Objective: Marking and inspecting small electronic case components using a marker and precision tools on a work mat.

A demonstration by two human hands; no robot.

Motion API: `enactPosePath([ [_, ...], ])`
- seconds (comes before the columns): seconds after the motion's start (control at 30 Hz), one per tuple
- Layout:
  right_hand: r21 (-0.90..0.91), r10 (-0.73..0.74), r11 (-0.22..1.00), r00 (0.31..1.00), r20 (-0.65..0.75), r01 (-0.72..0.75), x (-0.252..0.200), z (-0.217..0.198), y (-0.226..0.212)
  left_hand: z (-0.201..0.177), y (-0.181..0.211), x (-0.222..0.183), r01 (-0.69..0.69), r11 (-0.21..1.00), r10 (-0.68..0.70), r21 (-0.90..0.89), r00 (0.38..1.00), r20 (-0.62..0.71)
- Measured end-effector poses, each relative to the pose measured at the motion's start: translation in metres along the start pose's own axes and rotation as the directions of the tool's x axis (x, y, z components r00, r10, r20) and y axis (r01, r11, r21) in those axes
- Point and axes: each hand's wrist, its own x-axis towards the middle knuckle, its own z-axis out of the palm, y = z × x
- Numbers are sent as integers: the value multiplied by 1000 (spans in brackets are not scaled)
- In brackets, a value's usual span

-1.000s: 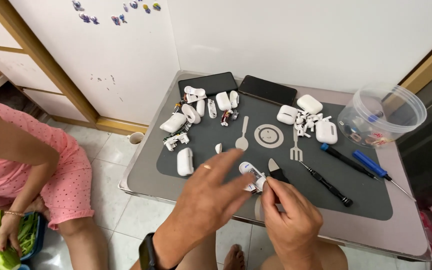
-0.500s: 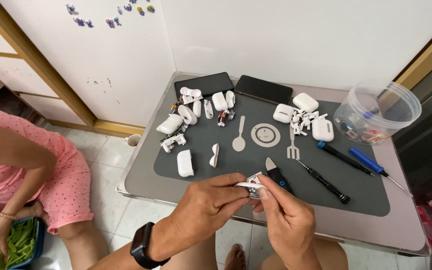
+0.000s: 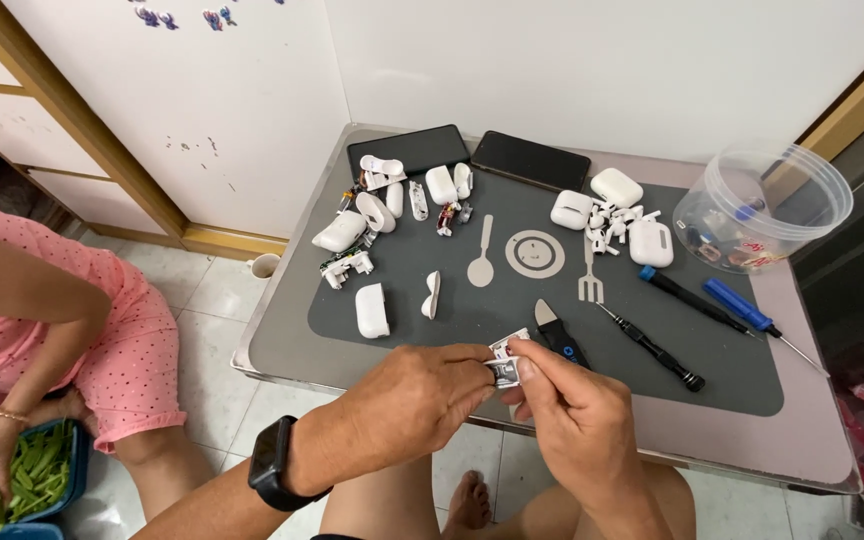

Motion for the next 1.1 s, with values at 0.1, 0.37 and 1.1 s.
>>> enactPosePath([
  [0.1,19,163,986,986,-18,-163,3,3,-2,2,2,0,-41,997,40,58,999,28],
  [0.37,296,514,818,858,11,-494,11,0,5,2,5,0,277,873,-320,-402,946,-43],
  [1.1,-493,-403,783,913,65,380,43,61,-9,48,-34,-61,-239,-441,-575,-865,815,68],
])
